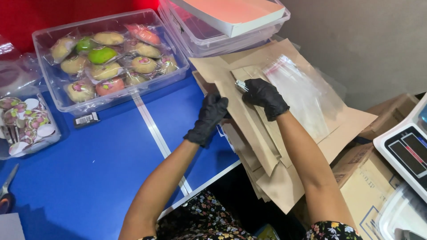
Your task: Assembling a cardboard pastry box by folding the flaps and securing them with a handheld stapler.
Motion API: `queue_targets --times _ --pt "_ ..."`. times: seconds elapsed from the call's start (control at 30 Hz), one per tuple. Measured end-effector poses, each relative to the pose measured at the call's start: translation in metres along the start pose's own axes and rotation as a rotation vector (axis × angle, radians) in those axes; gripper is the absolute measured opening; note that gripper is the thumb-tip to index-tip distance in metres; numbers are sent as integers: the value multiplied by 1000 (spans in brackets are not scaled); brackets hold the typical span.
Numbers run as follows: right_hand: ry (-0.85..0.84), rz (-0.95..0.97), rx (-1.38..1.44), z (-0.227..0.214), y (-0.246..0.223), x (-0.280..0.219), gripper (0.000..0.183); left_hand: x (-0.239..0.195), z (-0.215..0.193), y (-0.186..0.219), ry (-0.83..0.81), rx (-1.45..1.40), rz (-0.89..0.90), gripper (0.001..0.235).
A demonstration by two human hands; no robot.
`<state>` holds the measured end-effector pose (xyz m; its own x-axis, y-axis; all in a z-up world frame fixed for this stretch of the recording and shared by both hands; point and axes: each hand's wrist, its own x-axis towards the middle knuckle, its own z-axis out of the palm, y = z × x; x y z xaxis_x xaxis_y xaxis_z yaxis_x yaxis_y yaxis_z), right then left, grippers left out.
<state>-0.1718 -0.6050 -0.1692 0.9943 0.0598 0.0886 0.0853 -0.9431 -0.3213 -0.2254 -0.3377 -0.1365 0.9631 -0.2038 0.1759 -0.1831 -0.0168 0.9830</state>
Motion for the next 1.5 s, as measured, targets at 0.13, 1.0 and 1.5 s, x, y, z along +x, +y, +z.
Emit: queue_targets --times 0.13,1.0,1.5 --pt "-55 29 14 -7 -16 -9 62 -31 -53 -8 1 -166 -209 43" --pt "-103 25 -196 -10 -52 -51 68 -230 -344 21 473 406 -455 35" --pt "-132 25 -71 -9 -163 -57 45 -253 -359 42 635 611 -404 64"
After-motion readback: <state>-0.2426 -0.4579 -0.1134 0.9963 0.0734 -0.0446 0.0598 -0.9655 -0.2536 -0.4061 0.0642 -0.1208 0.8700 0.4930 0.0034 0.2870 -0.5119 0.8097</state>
